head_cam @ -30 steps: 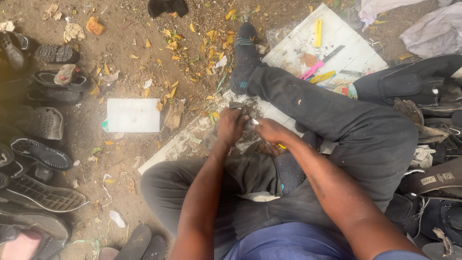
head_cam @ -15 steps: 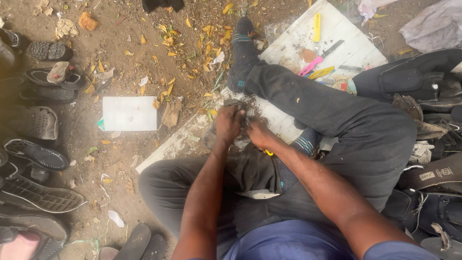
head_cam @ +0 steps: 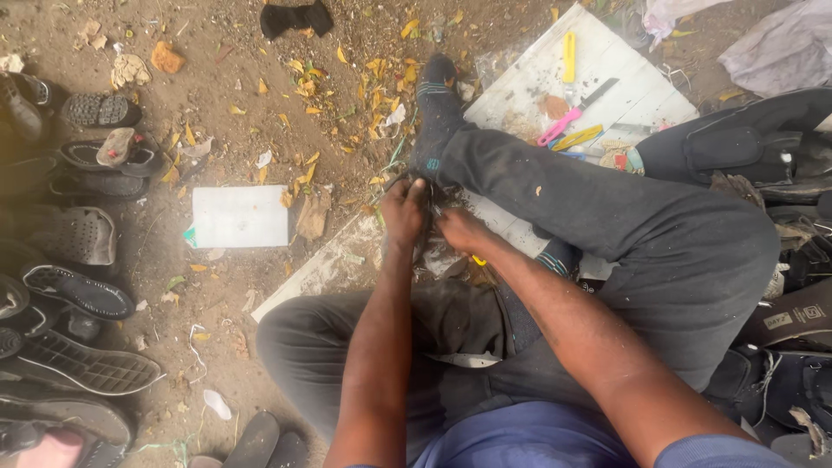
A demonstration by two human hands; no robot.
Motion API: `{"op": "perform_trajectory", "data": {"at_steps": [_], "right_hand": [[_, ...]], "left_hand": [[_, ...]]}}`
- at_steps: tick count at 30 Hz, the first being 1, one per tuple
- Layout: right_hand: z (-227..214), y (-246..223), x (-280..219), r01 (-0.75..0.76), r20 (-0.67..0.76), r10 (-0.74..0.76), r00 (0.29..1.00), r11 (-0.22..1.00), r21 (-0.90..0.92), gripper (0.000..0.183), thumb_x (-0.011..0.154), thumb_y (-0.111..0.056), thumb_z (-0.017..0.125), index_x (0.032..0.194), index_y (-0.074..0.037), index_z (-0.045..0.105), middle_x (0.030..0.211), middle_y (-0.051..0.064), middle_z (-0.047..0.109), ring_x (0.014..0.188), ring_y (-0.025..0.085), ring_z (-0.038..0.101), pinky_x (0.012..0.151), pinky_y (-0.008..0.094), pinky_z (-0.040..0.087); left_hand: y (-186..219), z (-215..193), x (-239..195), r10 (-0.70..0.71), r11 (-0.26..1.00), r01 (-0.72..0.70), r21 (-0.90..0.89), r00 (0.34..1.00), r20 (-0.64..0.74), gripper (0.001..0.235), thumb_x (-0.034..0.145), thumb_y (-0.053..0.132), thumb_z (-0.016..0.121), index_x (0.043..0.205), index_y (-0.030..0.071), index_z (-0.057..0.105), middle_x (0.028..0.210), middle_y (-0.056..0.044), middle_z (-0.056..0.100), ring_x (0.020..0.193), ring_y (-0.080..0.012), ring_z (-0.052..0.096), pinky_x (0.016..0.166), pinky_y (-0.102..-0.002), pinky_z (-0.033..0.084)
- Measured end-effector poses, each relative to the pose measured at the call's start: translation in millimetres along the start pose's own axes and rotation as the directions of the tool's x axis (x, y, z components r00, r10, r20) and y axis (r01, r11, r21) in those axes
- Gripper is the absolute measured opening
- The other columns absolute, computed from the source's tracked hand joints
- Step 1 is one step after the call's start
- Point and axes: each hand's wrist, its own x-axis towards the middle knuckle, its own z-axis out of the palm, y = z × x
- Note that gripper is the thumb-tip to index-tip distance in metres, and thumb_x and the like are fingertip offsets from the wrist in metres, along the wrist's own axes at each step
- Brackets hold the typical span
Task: The person sits on the ground and uses a knife to scrape and clean the sole of a black shoe. They handle a plastic bag and a small white object during the process, then continue scraping the shoe sole with the knife.
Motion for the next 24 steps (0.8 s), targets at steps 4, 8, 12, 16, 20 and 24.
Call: {"op": "perform_trajectory", "data": {"at_steps": [4, 8, 12, 16, 20, 24], "right_hand": [[6.8, -10.9, -40.8, -0.191, 0.053, 0.190, 0.980, 0.981, 0.022, 0.038, 0.105, -0.025, 0.044, 0.121, 0.005, 0.059, 0.065, 0.012, 0.062, 0.045, 0.024, 0.059, 0.044, 0.042, 0.049], [-5.2, -34.5, -70.0, -0.268, 0.094, 0.264, 0.960, 0.963, 0.030, 0.037, 0.106, -0.026, 0.043, 0.120, 0.004, 0.060, 0.061, 0.010, 0.058, 0.042, 0.022, 0.054, 0.041, 0.042, 0.046], [-2.4, -44.0, -39.0, -0.266, 0.082, 0.263, 0.961, 0.963, 0.037, 0.038, 0.108, -0.027, 0.042, 0.117, 0.005, 0.062, 0.057, 0.008, 0.055, 0.039, 0.021, 0.051, 0.039, 0.040, 0.046], [11.4, -40.0, -72.5, -0.235, 0.099, 0.232, 0.968, 0.972, 0.018, 0.032, 0.106, -0.025, 0.043, 0.130, -0.005, 0.052, 0.054, 0.009, 0.056, 0.038, 0.022, 0.053, 0.039, 0.042, 0.045], [11.8, -42.6, -79.4, -0.242, 0.151, 0.237, 0.960, 0.970, 0.018, 0.034, 0.104, -0.025, 0.042, 0.132, -0.008, 0.053, 0.054, 0.012, 0.057, 0.038, 0.025, 0.053, 0.039, 0.043, 0.048], [29.9, -55.8, -60.1, -0.245, 0.077, 0.252, 0.965, 0.966, -0.087, 0.042, 0.108, -0.030, 0.044, 0.110, 0.007, 0.065, 0.057, 0.013, 0.060, 0.040, 0.023, 0.057, 0.042, 0.042, 0.048]], "left_hand": [[-14.6, -5.7, -13.6, -0.037, 0.975, 0.036, -0.217, 0.999, 0.000, 0.022, 0.096, 0.015, 0.071, 0.079, 0.001, 0.068, 0.066, 0.001, 0.063, 0.060, -0.0084, 0.052, 0.055, -0.027, 0.044], [-22.8, -1.8, -12.0, -0.042, 0.946, 0.040, -0.320, 0.999, 0.002, 0.025, 0.097, 0.014, 0.073, 0.077, 0.002, 0.064, 0.066, 0.003, 0.059, 0.060, -0.0066, 0.047, 0.053, -0.026, 0.040], [-29.0, -7.4, -9.4, -0.052, 0.936, 0.057, -0.348, 0.998, 0.024, 0.021, 0.097, 0.014, 0.072, 0.080, 0.003, 0.068, 0.067, 0.004, 0.059, 0.059, -0.0053, 0.047, 0.053, -0.025, 0.038], [-32.4, -15.8, -10.2, -0.096, 0.908, 0.090, -0.410, 0.995, 0.006, 0.020, 0.098, 0.012, 0.072, 0.081, 0.002, 0.069, 0.069, 0.004, 0.058, 0.060, -0.0056, 0.046, 0.054, -0.025, 0.036], [-31.1, -11.7, -10.6, -0.063, 0.807, 0.080, -0.585, 0.997, 0.049, 0.012, 0.098, 0.011, 0.068, 0.092, 0.001, 0.072, 0.080, 0.001, 0.069, 0.069, -0.0068, 0.056, 0.065, -0.023, 0.046], [-29.6, -20.3, -10.5, -0.111, 0.751, 0.100, -0.652, 0.994, 0.024, 0.015, 0.100, 0.012, 0.066, 0.091, 0.000, 0.072, 0.078, -0.001, 0.070, 0.067, -0.0090, 0.058, 0.064, -0.025, 0.048]]}}
